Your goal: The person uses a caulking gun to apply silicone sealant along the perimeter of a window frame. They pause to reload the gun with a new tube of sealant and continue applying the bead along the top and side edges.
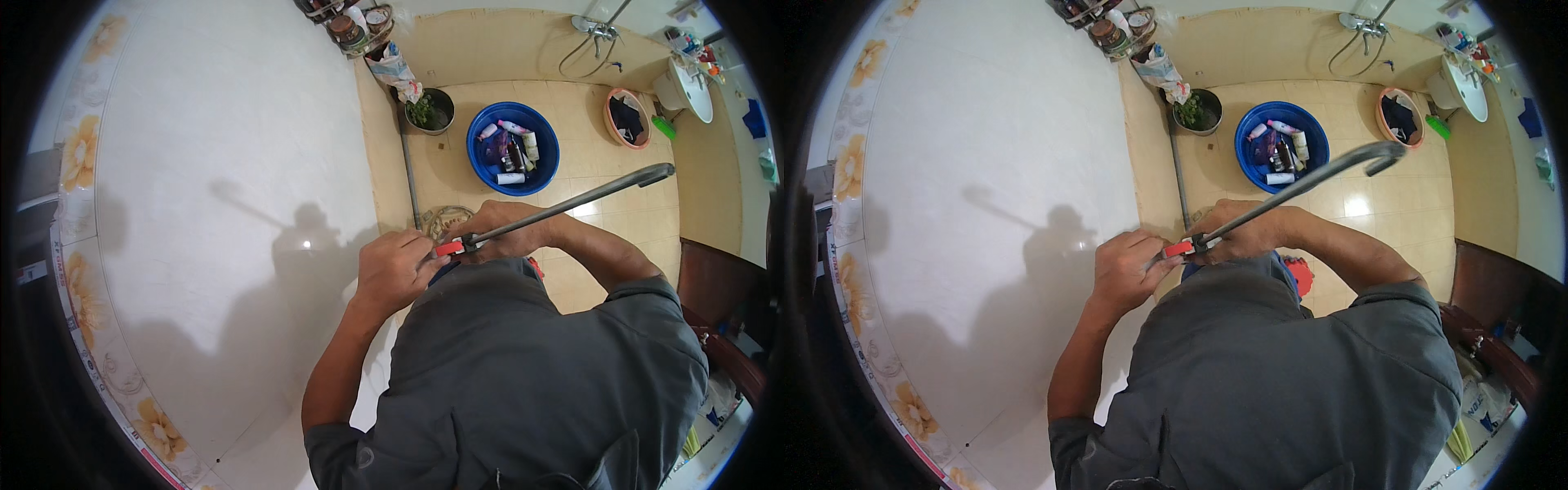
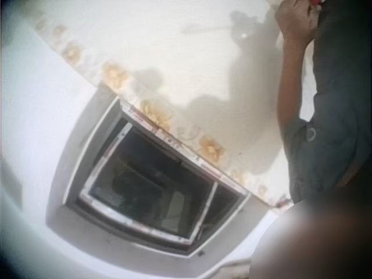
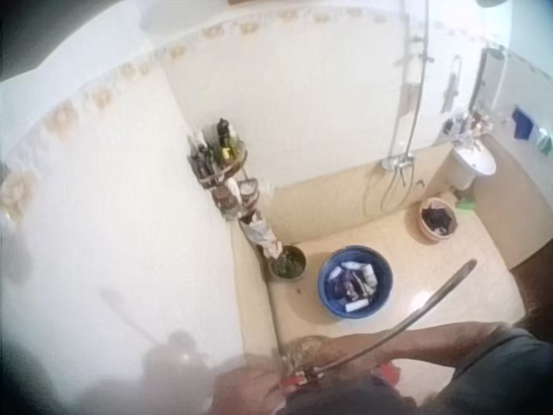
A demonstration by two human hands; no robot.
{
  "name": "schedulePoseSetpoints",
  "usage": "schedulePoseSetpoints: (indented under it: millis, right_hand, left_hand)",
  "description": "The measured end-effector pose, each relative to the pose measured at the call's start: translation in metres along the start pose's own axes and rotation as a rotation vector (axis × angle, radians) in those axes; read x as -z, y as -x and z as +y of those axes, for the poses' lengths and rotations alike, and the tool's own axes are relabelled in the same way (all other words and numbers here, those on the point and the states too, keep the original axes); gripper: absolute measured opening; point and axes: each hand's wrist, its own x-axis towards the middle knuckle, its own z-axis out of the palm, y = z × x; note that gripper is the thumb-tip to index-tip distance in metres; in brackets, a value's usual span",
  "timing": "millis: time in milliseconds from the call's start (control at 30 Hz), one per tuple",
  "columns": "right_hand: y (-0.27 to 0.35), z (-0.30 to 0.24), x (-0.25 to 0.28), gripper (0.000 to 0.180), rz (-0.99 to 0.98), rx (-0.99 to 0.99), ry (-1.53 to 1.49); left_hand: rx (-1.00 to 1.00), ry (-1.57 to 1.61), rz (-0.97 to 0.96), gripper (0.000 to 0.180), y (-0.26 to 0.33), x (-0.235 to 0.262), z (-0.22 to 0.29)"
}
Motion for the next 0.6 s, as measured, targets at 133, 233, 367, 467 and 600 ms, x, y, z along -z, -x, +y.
schedulePoseSetpoints:
  millis: [133, 233, 367, 467, 600]
  right_hand:
    - [0.008, 0.007, -0.008, 0.042, -0.009, 0.073, -0.131]
    - [0.011, 0.011, -0.01, 0.045, -0.017, 0.045, -0.15]
    - [0.007, 0.023, -0.017, 0.042, -0.06, -0.031, -0.249]
    - [-0.004, 0.028, -0.016, 0.037, -0.117, -0.249, -0.332]
    - [-0.016, 0.004, 0.006, 0.035, -0.17, -0.258, -0.293]
  left_hand:
    - [-0.086, 0.099, 0.175, 0.02, 0.009, -0.013, 0.0]
    - [-0.111, 0.152, 0.221, 0.02, 0.011, -0.017, 0.0]
    - [-0.042, 0.201, 0.126, 0.024, 0.011, -0.016, -0.005]
    - [0.123, 0.087, -0.131, 0.03, -0.004, 0.002, -0.006]
    - [0.152, -0.01, -0.365, 0.039, -0.013, 0.012, -0.017]
